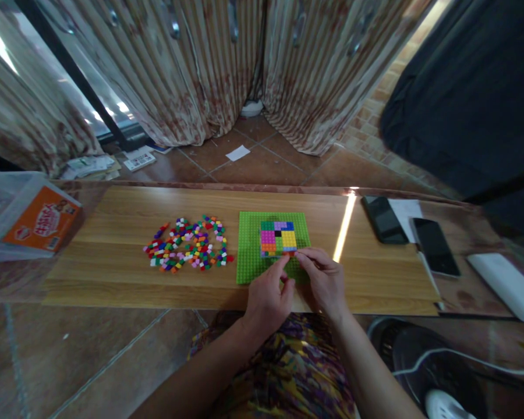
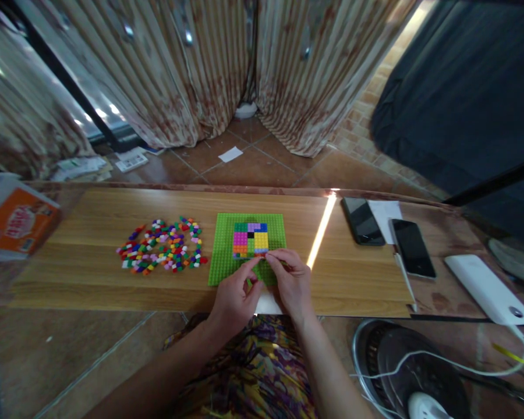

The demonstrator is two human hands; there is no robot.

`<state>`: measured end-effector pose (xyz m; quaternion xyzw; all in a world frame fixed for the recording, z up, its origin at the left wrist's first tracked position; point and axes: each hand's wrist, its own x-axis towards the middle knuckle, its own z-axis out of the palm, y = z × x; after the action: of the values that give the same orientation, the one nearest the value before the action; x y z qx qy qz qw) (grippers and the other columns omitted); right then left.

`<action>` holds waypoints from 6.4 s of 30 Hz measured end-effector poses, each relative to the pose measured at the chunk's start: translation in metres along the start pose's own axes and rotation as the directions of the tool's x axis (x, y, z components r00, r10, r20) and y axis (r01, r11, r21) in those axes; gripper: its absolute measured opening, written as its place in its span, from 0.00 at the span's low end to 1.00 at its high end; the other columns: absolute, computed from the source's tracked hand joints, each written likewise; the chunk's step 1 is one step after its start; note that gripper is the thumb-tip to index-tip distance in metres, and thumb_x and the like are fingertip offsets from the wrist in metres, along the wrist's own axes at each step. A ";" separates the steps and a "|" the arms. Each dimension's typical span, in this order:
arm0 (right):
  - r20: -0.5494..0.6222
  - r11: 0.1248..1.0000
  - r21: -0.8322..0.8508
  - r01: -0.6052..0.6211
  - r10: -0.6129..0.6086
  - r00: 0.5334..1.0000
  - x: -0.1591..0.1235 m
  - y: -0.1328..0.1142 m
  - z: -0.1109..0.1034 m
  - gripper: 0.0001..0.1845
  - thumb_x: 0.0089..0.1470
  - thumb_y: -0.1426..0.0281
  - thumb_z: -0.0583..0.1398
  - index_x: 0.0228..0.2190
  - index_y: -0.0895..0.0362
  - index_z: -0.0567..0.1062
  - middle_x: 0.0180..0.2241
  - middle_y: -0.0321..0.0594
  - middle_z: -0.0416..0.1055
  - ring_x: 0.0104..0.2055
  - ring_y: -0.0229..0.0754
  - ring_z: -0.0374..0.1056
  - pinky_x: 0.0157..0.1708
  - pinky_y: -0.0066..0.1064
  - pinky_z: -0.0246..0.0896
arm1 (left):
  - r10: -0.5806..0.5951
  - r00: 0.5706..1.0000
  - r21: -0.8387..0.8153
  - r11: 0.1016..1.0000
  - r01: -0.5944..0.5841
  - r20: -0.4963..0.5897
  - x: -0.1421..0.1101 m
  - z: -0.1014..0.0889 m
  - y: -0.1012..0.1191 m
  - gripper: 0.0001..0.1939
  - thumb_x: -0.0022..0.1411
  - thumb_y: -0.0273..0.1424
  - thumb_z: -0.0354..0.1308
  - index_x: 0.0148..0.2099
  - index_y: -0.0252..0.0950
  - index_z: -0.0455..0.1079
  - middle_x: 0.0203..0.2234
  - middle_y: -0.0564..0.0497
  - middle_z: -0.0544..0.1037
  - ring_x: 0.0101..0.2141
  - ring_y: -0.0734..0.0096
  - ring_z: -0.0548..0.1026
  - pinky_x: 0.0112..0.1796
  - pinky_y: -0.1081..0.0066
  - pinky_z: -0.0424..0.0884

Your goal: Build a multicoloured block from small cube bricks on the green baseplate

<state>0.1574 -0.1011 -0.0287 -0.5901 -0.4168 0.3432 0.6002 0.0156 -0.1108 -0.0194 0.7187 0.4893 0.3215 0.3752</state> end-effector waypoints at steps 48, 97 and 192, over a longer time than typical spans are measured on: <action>0.032 0.873 0.257 -0.415 0.421 0.906 0.006 0.000 -0.002 0.14 0.36 0.64 0.73 0.29 0.54 0.82 0.30 0.39 0.78 0.27 0.36 0.71 0.25 0.27 0.71 | -0.013 0.957 0.475 0.866 0.156 -0.289 -0.025 -0.099 -0.066 0.10 0.63 0.27 0.54 0.46 0.37 0.72 0.37 0.48 0.76 0.38 0.67 0.75 0.40 0.69 0.71; -0.008 0.991 -0.114 -0.074 0.074 0.997 0.001 -0.004 0.000 0.09 0.50 0.62 0.64 0.31 0.53 0.81 0.34 0.40 0.79 0.38 0.44 0.72 0.42 0.37 0.66 | 0.414 0.906 0.574 0.721 -0.387 0.091 0.052 -0.013 -0.001 0.12 0.70 0.32 0.48 0.38 0.37 0.72 0.32 0.50 0.75 0.35 0.70 0.72 0.36 0.71 0.66; 0.118 0.822 -0.470 0.321 -0.302 0.946 0.005 -0.005 0.009 0.07 0.56 0.64 0.61 0.33 0.48 0.80 0.43 0.41 0.70 0.46 0.45 0.68 0.46 0.42 0.67 | 0.009 1.000 -0.024 1.000 -0.008 0.014 0.006 -0.016 0.000 0.21 0.64 0.28 0.53 0.59 0.35 0.64 0.41 0.46 0.79 0.36 0.68 0.77 0.38 0.68 0.74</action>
<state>0.1512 -0.0935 -0.0239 -0.6382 -0.5912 0.1368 0.4738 0.0039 -0.1014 -0.0109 0.7185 0.4797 0.3237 0.3858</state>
